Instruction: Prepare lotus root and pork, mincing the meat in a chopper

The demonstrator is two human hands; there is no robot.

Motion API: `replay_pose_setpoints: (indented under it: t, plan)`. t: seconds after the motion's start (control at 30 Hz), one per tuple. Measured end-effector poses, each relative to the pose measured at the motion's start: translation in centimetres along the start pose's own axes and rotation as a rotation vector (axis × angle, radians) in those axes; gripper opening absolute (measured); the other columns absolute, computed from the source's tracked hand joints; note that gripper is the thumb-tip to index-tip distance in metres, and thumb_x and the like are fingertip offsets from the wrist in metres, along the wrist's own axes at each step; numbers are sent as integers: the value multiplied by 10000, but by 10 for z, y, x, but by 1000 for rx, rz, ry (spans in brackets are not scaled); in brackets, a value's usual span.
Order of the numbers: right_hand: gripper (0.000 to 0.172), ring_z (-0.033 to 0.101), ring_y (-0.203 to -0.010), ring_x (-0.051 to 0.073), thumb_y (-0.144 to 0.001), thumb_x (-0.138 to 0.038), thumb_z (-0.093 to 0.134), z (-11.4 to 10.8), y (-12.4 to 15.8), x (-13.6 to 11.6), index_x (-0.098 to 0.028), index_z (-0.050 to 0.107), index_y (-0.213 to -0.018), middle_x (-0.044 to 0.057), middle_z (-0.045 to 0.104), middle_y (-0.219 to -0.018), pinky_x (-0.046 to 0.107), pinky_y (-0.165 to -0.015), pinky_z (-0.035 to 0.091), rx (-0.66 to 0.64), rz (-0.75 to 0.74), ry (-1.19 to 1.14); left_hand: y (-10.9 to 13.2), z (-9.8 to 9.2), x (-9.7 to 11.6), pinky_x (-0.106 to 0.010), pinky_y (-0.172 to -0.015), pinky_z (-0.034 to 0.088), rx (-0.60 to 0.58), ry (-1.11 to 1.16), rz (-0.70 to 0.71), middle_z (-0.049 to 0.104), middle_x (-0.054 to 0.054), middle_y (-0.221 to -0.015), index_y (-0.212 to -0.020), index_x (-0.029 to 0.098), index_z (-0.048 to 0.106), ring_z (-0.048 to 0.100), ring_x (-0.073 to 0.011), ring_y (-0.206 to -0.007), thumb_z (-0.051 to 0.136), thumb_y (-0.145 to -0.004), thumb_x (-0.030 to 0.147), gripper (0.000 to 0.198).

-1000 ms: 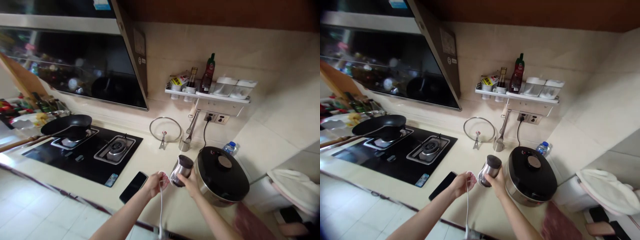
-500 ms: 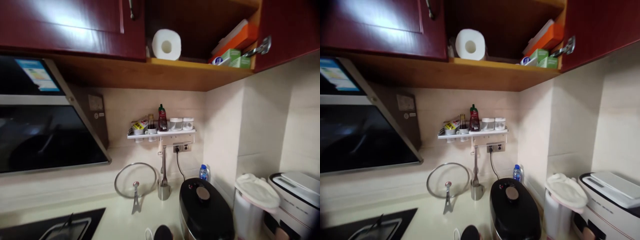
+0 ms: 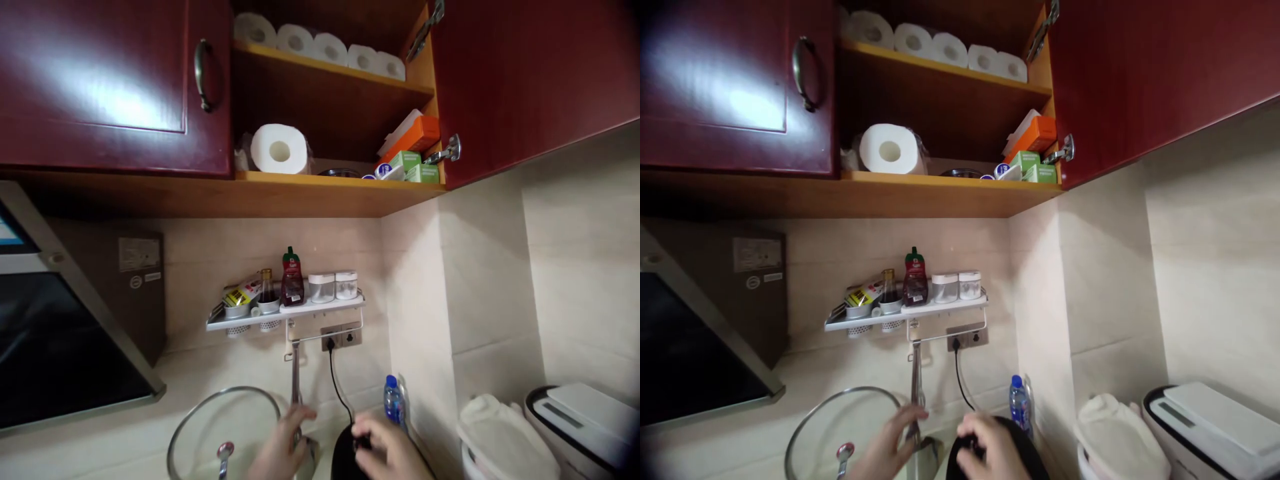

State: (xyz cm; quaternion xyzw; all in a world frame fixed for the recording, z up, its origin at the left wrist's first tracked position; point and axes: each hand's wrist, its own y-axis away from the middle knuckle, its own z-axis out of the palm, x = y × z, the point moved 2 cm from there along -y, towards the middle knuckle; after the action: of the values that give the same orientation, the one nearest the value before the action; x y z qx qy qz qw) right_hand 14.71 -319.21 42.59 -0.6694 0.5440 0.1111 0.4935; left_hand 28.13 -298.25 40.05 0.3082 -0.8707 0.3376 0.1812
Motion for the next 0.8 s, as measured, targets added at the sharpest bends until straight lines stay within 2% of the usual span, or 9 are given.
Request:
replay_pose_setpoints:
  t: [0.07, 0.13, 0.23, 0.3, 0.37, 0.43, 0.53, 0.63, 0.8]
  plan:
    - [205, 606, -1088, 233, -795, -351, 538, -54, -35, -20, -273, 688, -911, 42, 664, -1131, 367, -935, 494, 62, -106, 95, -46, -38, 61, -366, -960, 473, 100, -110, 175, 652, -78, -1117, -1045, 259, 635, 602, -232, -1070, 508, -738, 199, 338]
    - [212, 598, -1085, 231, -839, -353, 499, -120, -76, -48, -246, 671, -903, 72, 657, -1121, 408, -969, 463, 166, -294, 237, -90, -86, 126, -362, -908, 498, 209, -239, 336, 657, -98, -1079, -1045, 225, 624, 611, -227, -1023, 478, -819, 271, 273]
    - [225, 576, -1088, 254, -857, -342, 467, -216, -144, -98, -230, 646, -935, 108, 641, -1106, 453, -960, 449, 465, -619, 432, -150, -156, 221, -365, -866, 495, 411, -446, 560, 667, -96, -1001, -1023, 204, 618, 606, -226, -961, 467, -847, 315, 257]
    - [263, 532, -1141, 277, -862, -333, 450, -265, -187, -130, -207, 626, -1010, 139, 606, -1153, 476, -980, 417, 660, -773, 535, -186, -195, 275, -354, -862, 481, 570, -547, 605, 657, -92, -1023, -1028, 193, 613, 597, -223, -967, 466, -848, 326, 268]
    - [302, 492, -1176, 298, -854, -315, 443, -299, -226, -156, -173, 606, -1064, 174, 568, -1197, 485, -991, 389, 813, -853, 588, -219, -225, 318, -326, -815, 479, 697, -622, 570, 659, -77, -981, -1026, 188, 615, 603, -205, -895, 480, -835, 319, 268]
    - [307, 491, -1163, 298, -851, -290, 428, -318, -258, -173, -161, 600, -1069, 180, 565, -1197, 466, -972, 392, 848, -881, 612, -249, -245, 350, -301, -799, 459, 771, -721, 497, 663, -60, -960, -1027, 197, 627, 597, -188, -869, 488, -828, 296, 262]
    - [285, 566, -994, 275, -880, -300, 382, -323, -287, -180, -181, 613, -997, 140, 647, -1042, 444, -887, 416, 790, -849, 600, -292, -261, 375, -281, -754, 445, 750, -870, 292, 678, -45, -896, -977, 204, 668, 596, -186, -831, 555, -787, 295, 239]
    - [291, 576, -808, 235, -901, -359, 378, -317, -293, -173, -195, 618, -913, 90, 678, -860, 412, -835, 404, 803, -837, 596, -331, -265, 381, -272, -750, 436, 663, -1043, 101, 684, -46, -892, -933, 195, 699, 594, -194, -856, 598, -755, 278, 222]
    - [345, 560, -707, 196, -911, -387, 392, -312, -286, -163, -183, 628, -762, 58, 646, -708, 337, -760, 375, 793, -879, 655, -387, -259, 383, -270, -853, 406, 517, -1145, 125, 674, -42, -976, -1066, 166, 660, 565, -190, -969, 619, -749, 288, 343]
